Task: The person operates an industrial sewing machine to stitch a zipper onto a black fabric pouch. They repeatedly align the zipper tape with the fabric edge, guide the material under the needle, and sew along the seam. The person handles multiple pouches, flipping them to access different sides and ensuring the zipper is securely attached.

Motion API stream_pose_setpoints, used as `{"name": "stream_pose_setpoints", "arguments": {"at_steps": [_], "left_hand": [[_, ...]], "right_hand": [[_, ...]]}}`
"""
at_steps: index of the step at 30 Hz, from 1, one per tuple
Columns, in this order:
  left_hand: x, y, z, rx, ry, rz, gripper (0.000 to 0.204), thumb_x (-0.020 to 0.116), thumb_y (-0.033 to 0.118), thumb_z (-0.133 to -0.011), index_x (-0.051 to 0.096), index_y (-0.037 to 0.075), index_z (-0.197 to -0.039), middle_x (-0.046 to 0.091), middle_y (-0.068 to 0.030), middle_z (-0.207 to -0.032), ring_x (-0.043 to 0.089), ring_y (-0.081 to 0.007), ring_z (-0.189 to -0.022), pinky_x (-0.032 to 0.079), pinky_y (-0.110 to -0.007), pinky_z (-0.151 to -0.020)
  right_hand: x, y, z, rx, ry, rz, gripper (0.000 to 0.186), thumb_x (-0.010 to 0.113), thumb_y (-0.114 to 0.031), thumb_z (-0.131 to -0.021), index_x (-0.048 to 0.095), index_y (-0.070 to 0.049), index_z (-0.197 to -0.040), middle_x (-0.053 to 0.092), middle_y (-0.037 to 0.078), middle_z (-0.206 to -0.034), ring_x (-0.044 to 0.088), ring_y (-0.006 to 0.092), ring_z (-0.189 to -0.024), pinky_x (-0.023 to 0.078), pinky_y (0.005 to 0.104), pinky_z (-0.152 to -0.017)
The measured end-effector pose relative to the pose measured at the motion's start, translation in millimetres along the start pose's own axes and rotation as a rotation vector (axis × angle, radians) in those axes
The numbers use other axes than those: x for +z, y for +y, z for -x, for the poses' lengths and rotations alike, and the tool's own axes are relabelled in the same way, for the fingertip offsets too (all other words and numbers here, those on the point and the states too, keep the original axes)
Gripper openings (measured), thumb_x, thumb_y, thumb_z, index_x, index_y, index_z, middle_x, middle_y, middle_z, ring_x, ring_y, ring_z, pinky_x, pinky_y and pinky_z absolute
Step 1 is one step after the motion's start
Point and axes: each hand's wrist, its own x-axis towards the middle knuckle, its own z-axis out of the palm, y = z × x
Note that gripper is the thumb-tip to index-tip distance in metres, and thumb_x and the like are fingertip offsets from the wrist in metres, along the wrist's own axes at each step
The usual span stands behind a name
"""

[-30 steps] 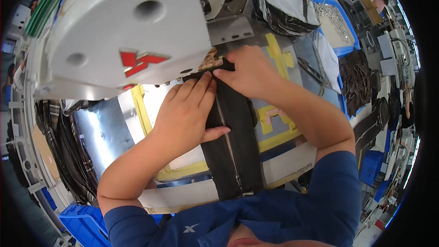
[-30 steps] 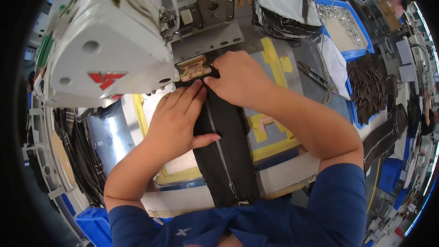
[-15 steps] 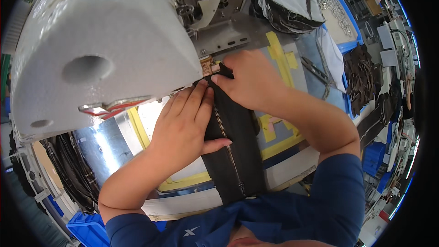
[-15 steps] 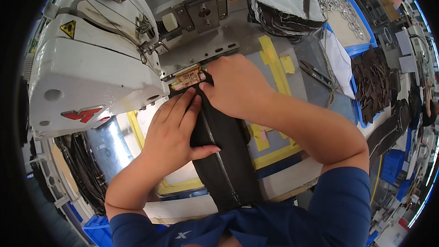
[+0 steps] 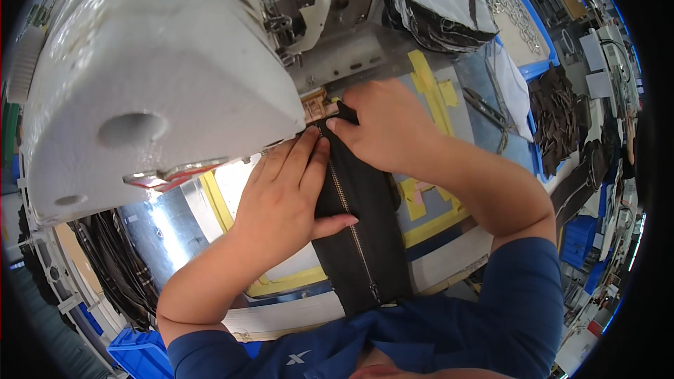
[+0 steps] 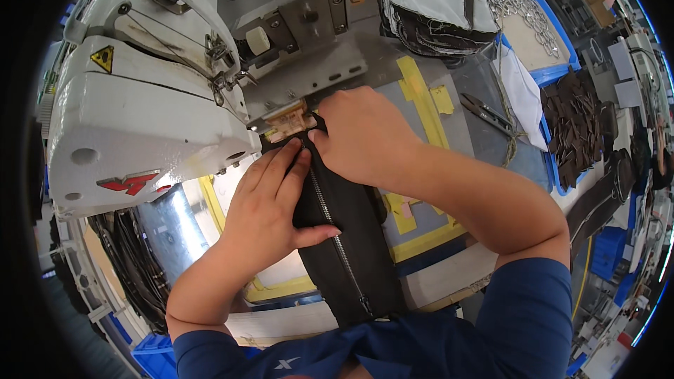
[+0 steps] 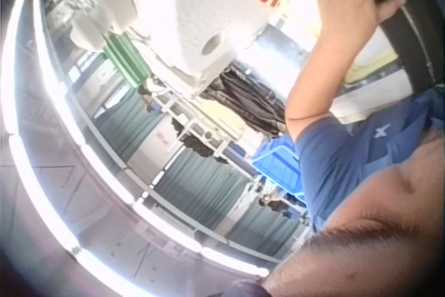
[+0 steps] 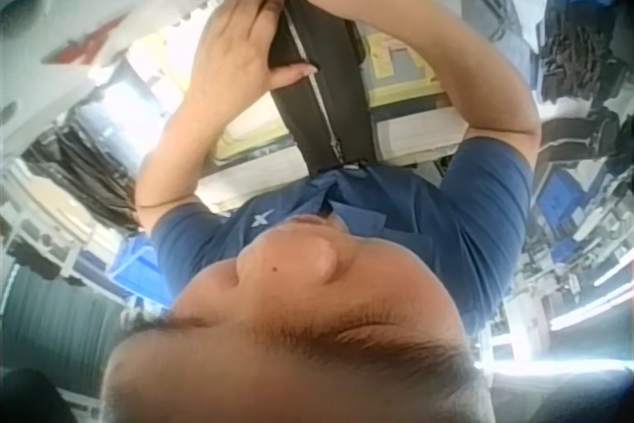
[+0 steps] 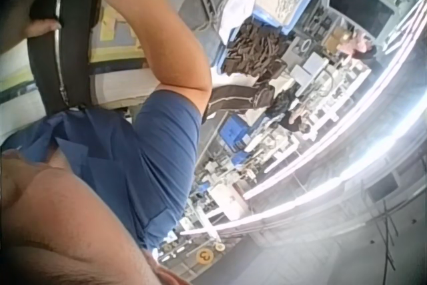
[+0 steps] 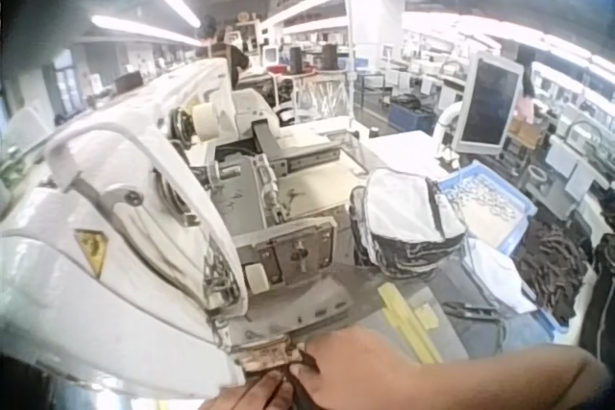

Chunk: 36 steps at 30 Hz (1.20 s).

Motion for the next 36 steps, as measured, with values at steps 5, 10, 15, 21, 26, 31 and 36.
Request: {"name": "stream_pose_setpoints", "arguments": {"at_steps": [5,10,15,21,26,31,36], "left_hand": [[-0.2,2.0,1.7,0.001,0.0,-0.018,0.102,0.088,0.058,-0.069,0.06,-0.011,-0.137,0.058,-0.0285,-0.144,0.058,-0.0452,-0.128,0.047,-0.051,-0.113],[3.4,0.0,3.8,0.005,0.025,-0.002,0.1,0.089,0.058,-0.068,0.061,-0.01,-0.136,0.057,-0.0284,-0.145,0.057,-0.0462,-0.129,0.047,-0.052,-0.113],[1.8,2.0,-0.1,0.003,0.027,0.007,0.098,0.09,0.057,-0.067,0.061,-0.009,-0.134,0.056,-0.0282,-0.146,0.057,-0.0463,-0.13,0.047,-0.053,-0.113],[2.7,1.6,2.0,-0.014,0.021,0.011,0.099,0.09,0.057,-0.067,0.061,-0.009,-0.136,0.056,-0.0279,-0.146,0.057,-0.0461,-0.13,0.047,-0.053,-0.112],[3.1,0.8,3.6,-0.02,0.022,0.022,0.099,0.091,0.055,-0.067,0.06,-0.008,-0.136,0.056,-0.028,-0.146,0.057,-0.0458,-0.13,0.047,-0.053,-0.112],[1.8,1.3,4.1,-0.021,0.009,0.008,0.099,0.09,0.053,-0.066,0.059,-0.009,-0.138,0.056,-0.0277,-0.146,0.057,-0.0449,-0.129,0.046,-0.053,-0.111],[5.0,1.9,6.8,-0.018,-0.001,-0.009,0.103,0.091,0.052,-0.065,0.056,-0.007,-0.142,0.053,-0.0277,-0.151,0.054,-0.047,-0.133,0.043,-0.054,-0.113]], "right_hand": [[-1.6,1.5,4.3,-0.007,0.001,-0.037,0.026,0.071,-0.022,-0.093,0.071,0.003,-0.1,0.073,0.025,-0.103,0.068,0.0452,-0.106,0.053,0.0528,-0.092],[4.3,10.1,33.5,-0.477,0.207,0.153,0.034,0.072,-0.022,-0.093,0.066,0.002,-0.116,0.067,0.022,-0.126,0.063,0.0411,-0.122,0.051,0.0496,-0.099],[23.1,12.3,42.5,-0.629,0.095,0.185,0.045,0.075,-0.026,-0.092,0.064,0.008,-0.119,0.066,0.025,-0.131,0.063,0.0384,-0.125,0.05,0.0449,-0.109],[25.9,13.8,39.1,-0.643,0.063,0.188,0.047,0.076,-0.028,-0.092,0.065,0.009,-0.119,0.064,0.027,-0.136,0.064,0.0381,-0.126,0.05,0.0425,-0.112],[24.2,12.1,40.3,-0.631,0.083,0.165,0.049,0.078,-0.029,-0.09,0.065,0.009,-0.119,0.066,0.025,-0.131,0.065,0.0366,-0.122,0.051,0.0423,-0.109],[22.0,11.2,40.5,-0.608,0.089,0.118,0.052,0.082,-0.031,-0.086,0.066,0.006,-0.118,0.067,0.019,-0.123,0.066,0.0351,-0.117,0.053,0.0425,-0.103],[19.8,17.4,30.2,-0.621,0.03,0.118,0.047,0.082,-0.031,-0.085,0.067,0.002,-0.116,0.067,0.019,-0.129,0.064,0.0384,-0.122,0.052,0.0456,-0.106]]}}
